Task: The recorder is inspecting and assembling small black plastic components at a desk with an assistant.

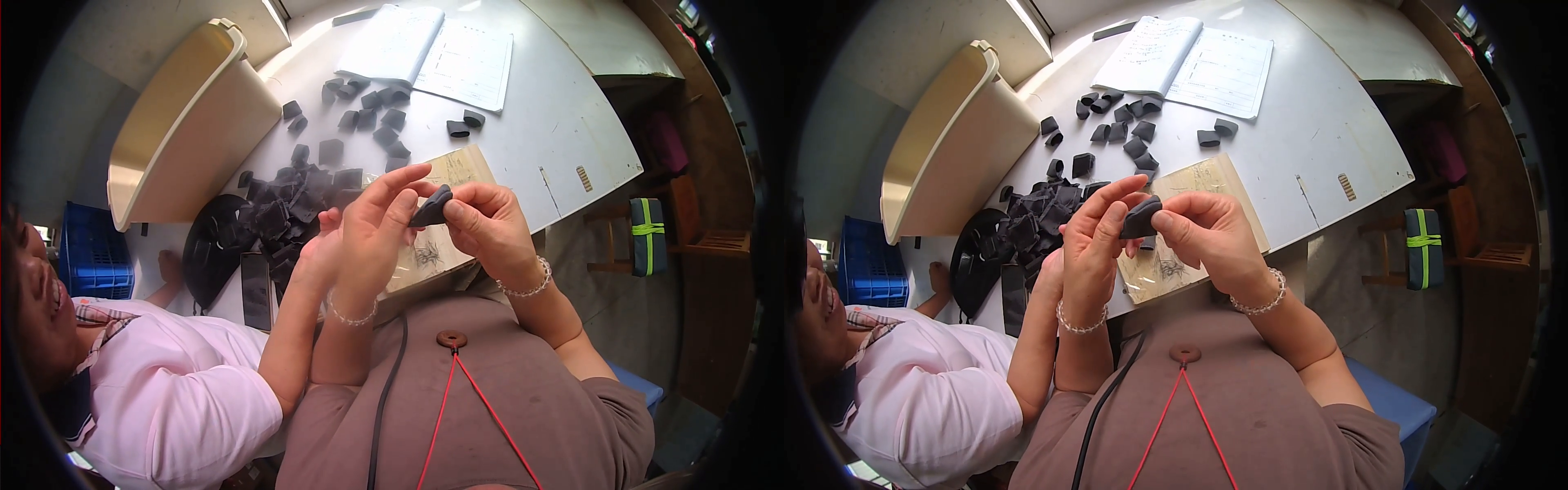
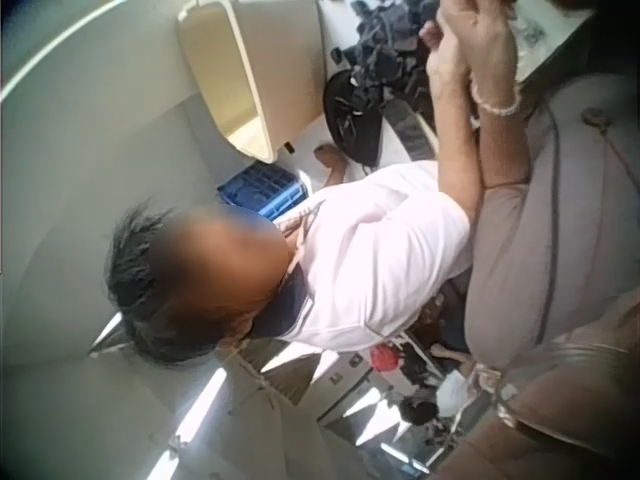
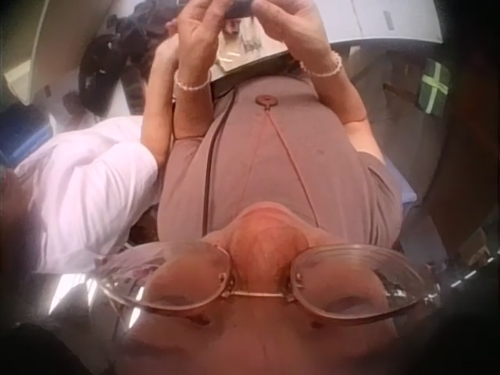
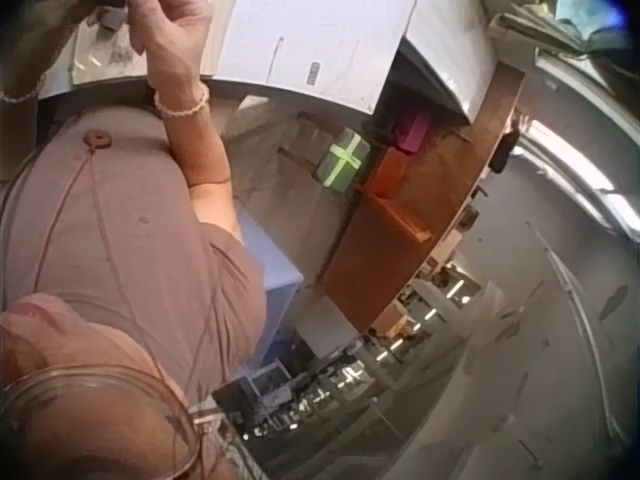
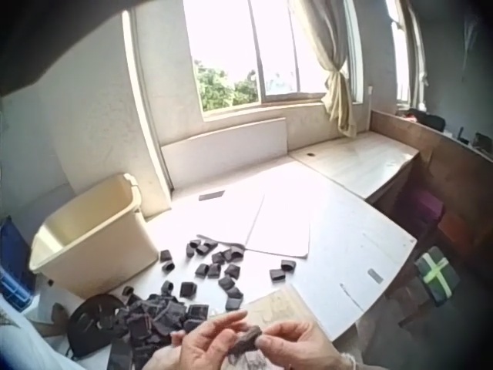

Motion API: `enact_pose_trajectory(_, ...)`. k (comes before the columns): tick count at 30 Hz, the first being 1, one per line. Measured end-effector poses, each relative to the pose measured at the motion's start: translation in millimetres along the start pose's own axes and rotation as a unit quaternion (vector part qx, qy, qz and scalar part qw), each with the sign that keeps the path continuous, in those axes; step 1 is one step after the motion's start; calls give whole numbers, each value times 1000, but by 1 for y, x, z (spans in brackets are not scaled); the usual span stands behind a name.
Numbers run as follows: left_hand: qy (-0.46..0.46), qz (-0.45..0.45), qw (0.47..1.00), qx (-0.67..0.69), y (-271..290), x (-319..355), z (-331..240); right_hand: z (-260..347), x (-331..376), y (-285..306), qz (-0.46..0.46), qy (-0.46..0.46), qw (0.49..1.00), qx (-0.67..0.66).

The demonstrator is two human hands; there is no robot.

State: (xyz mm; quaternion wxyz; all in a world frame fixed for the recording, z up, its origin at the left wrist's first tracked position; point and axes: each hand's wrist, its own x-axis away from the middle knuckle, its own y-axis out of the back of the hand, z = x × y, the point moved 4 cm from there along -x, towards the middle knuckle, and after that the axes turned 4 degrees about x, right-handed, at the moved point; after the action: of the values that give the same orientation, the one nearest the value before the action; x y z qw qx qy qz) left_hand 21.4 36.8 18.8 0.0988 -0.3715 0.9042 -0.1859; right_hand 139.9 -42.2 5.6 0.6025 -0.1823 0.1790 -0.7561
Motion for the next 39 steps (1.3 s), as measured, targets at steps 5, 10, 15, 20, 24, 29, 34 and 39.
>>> enact_pose_trajectory(5, 49, 42, 995, 77, 4, -11, 8, 3, -3, 1, -11, 27, 999, 30)
enact_pose_trajectory(10, 92, 29, 984, 147, -4, -7, -8, 7, -2, -2, -29, 56, 998, 11)
enact_pose_trajectory(15, 80, 26, 990, 111, -4, -10, -1, 6, -2, -2, -31, 77, 996, 28)
enact_pose_trajectory(20, 68, -14, 977, 199, 2, -15, 13, 1, -4, 1, -50, 63, 996, 29)
enact_pose_trajectory(24, 95, -53, 971, 214, 3, -20, 29, -11, -6, 8, -62, 34, 997, 18)
enact_pose_trajectory(29, 52, -44, 982, 174, 8, -13, 45, -21, -1, 11, -72, 18, 997, 27)
enact_pose_trajectory(34, -159, 12, 987, 34, -3, -4, 14, -17, -1, 7, -82, 27, 996, 16)
enact_pose_trajectory(39, -207, -40, 960, -182, -9, -6, 7, -17, -2, 3, -89, 41, 995, 8)
